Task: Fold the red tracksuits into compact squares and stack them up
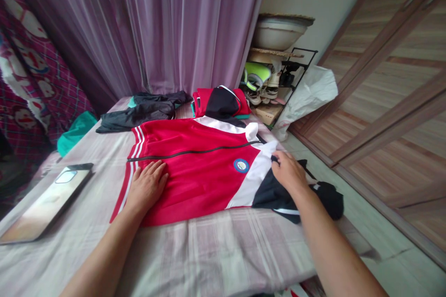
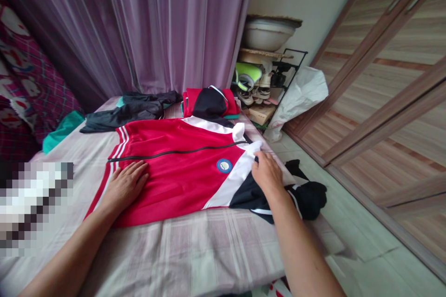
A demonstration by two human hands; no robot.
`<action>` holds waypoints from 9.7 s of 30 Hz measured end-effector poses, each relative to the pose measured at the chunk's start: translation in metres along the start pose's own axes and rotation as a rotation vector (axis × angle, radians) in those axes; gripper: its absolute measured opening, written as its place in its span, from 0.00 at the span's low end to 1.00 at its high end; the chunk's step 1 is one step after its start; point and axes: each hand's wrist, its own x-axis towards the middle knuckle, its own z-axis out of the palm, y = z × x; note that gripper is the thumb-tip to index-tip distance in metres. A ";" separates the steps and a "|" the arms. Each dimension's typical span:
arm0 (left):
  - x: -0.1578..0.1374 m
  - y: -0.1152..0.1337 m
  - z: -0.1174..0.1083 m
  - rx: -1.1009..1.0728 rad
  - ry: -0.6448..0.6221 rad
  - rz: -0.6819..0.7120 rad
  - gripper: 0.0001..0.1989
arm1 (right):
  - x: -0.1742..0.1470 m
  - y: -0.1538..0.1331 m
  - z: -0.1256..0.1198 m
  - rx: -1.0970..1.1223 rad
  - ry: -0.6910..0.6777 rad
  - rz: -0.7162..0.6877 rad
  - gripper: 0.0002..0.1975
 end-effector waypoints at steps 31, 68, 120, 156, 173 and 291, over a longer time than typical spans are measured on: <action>-0.008 -0.046 -0.008 -0.315 0.198 -0.245 0.22 | 0.039 -0.016 0.083 -0.175 -0.163 -0.193 0.30; -0.013 -0.051 -0.007 -0.035 -0.045 -0.519 0.22 | 0.153 -0.051 0.056 -0.062 0.134 0.149 0.31; -0.019 -0.015 -0.013 -0.110 -0.136 0.037 0.28 | 0.209 -0.261 0.134 0.005 0.119 -0.598 0.23; -0.010 -0.027 -0.016 -0.262 0.050 -0.109 0.24 | 0.018 -0.019 0.084 -0.172 -0.053 -0.233 0.30; -0.071 -0.066 -0.041 -0.083 0.064 -0.531 0.18 | 0.024 -0.014 0.093 -0.153 0.045 -0.284 0.26; -0.068 0.017 -0.013 -0.272 0.176 0.138 0.13 | 0.030 -0.001 0.110 0.206 0.111 -0.432 0.20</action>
